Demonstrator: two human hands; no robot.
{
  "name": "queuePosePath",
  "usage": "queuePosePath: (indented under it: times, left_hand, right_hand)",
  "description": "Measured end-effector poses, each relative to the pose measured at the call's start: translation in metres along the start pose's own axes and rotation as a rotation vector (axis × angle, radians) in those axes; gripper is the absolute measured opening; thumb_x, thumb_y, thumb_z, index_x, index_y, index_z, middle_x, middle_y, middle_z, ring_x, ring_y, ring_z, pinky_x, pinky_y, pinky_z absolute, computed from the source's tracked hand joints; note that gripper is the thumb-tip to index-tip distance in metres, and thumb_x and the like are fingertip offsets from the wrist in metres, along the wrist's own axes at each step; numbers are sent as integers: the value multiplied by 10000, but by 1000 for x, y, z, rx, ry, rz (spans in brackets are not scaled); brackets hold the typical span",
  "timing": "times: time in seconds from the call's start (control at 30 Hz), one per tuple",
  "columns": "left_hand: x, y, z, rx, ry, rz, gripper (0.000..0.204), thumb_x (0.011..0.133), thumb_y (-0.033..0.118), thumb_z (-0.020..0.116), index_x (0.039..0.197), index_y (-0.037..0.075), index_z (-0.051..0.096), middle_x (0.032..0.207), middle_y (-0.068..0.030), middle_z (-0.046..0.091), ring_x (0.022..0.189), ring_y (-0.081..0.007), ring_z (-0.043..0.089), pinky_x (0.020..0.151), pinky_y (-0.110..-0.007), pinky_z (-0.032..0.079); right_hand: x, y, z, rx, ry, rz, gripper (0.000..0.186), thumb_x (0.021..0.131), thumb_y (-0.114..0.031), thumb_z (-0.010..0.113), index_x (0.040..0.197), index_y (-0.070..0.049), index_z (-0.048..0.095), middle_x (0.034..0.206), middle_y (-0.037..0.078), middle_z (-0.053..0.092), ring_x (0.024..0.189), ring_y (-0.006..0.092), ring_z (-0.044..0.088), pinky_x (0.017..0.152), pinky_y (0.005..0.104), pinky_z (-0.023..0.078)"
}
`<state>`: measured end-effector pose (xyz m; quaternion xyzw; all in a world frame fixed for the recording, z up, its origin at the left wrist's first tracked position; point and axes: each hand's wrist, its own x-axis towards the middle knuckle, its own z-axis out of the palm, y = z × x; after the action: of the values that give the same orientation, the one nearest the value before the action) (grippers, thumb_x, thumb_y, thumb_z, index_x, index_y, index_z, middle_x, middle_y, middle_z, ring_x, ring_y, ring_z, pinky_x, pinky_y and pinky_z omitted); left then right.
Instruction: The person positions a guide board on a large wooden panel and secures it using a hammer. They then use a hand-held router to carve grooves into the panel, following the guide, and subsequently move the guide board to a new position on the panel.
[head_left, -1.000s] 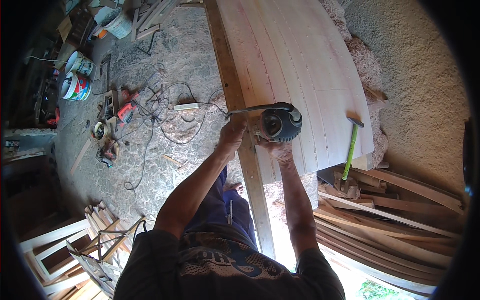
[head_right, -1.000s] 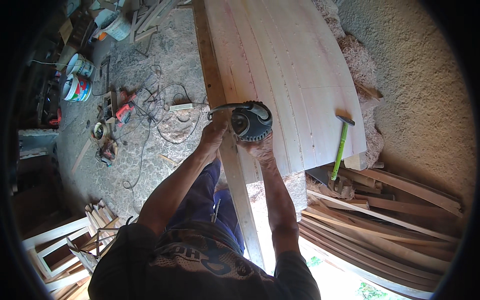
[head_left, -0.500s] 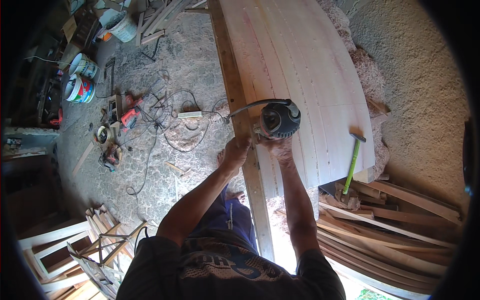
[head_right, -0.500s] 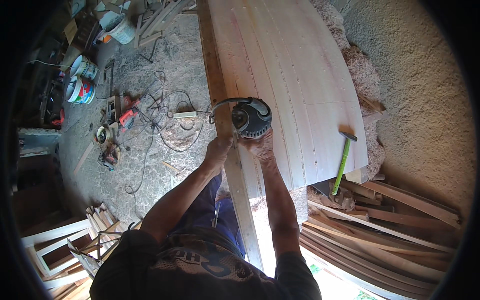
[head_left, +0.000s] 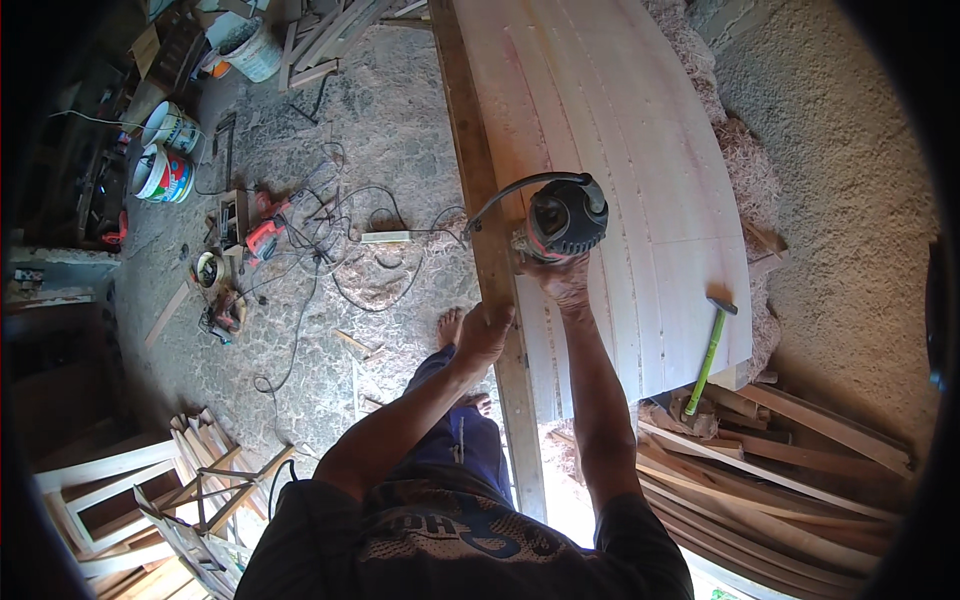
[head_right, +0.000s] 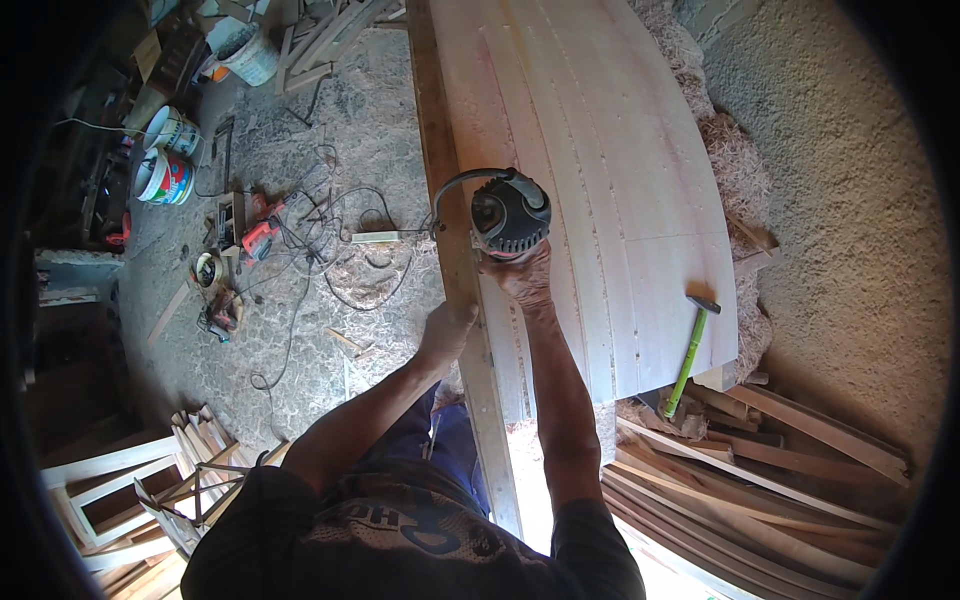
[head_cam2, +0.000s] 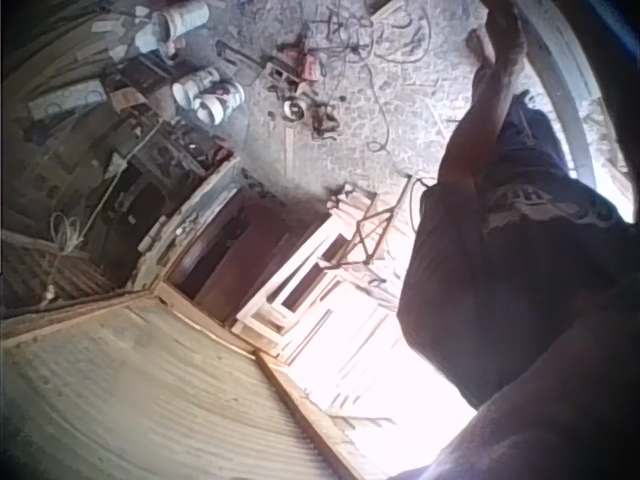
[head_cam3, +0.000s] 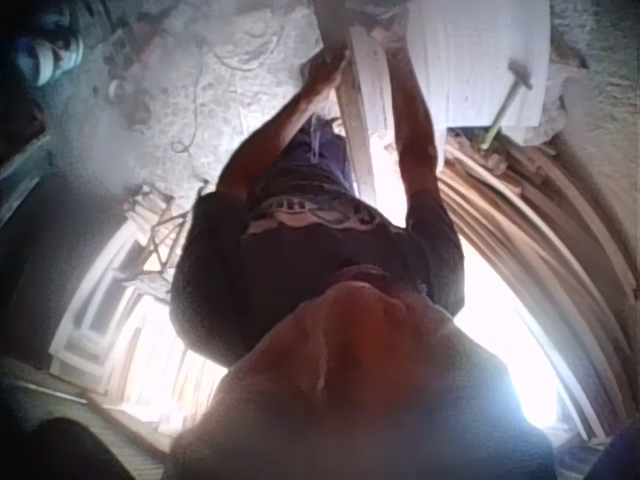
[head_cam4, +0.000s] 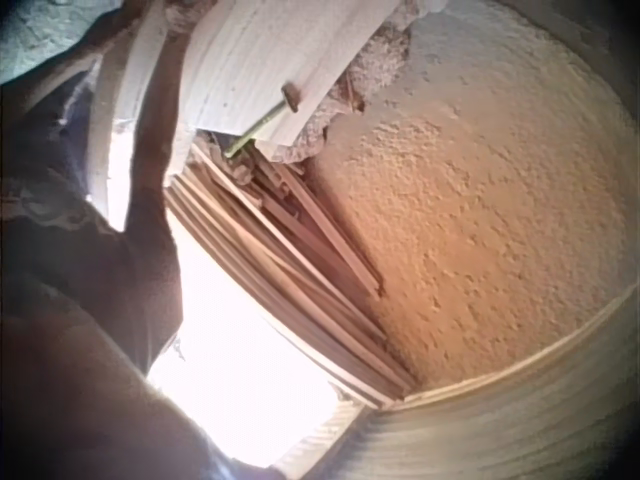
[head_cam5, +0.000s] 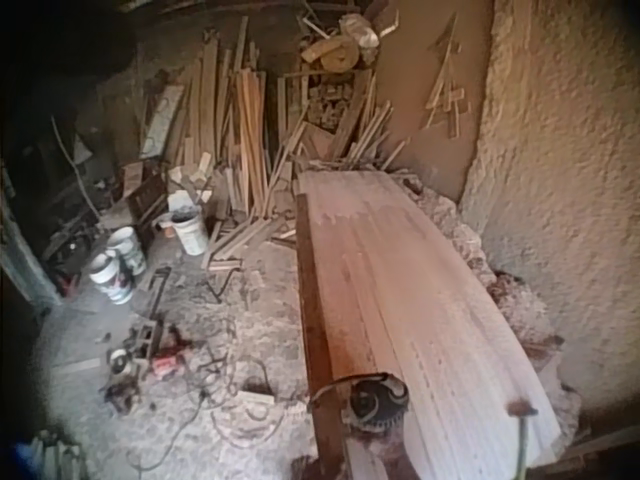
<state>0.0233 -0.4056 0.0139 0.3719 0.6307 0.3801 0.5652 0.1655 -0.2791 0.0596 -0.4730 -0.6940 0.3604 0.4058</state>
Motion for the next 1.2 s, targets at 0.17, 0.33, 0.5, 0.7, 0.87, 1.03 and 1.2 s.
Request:
queuePosePath:
  times: [0.17,0.33,0.5,0.7,0.87,1.03,1.2]
  left_hand:
    - [-1,-1,3,-41,32,98,296,974,303,660,916,13,661,736,-70,613,731,-120,571,632,-357,446]
    - [-1,-7,5,-120,30,127,428,974,414,648,1076,-1,637,860,-38,639,805,-130,560,716,-335,462]
    - [4,-10,2,-41,-9,155,489,976,474,625,1068,-6,629,845,-59,643,787,-146,572,708,-348,468]
    - [2,-16,2,-119,-12,72,534,972,510,612,1086,-11,624,850,-77,653,803,-166,595,721,-359,478]
    - [23,-7,-10,112,71,96,523,985,455,603,1169,-34,615,968,-160,680,951,-259,648,872,-392,487]
    - [152,36,-61,32,443,90,529,1000,371,600,1282,-68,513,1167,-236,573,1052,-317,589,939,-441,467]
    - [333,98,-126,-80,262,175,482,969,345,640,1282,-17,577,1156,-138,649,1007,-234,638,865,-389,521]
  right_hand:
    - [23,14,6,-36,14,-55,648,607,-147,878,1192,-66,611,1156,76,699,1010,226,684,911,355,546]
    - [49,20,14,38,18,-3,671,613,-150,874,1215,-59,591,1142,81,701,1016,225,687,914,355,545]
    - [70,34,18,80,35,15,636,621,-111,845,1206,-62,602,1126,67,711,983,218,703,889,350,558]
    - [95,22,24,256,-31,111,539,636,-76,819,1144,-63,636,1051,48,731,921,184,714,831,323,570]
    - [95,21,22,86,9,-61,513,633,-51,812,1121,-60,652,1043,37,729,908,167,702,837,311,569]
    - [90,17,8,68,60,0,572,644,-77,833,1179,-43,636,1126,66,710,1012,182,676,933,324,539]
    - [101,11,33,151,14,-26,644,656,-96,857,1248,-41,609,1166,58,705,1049,167,668,963,325,530]
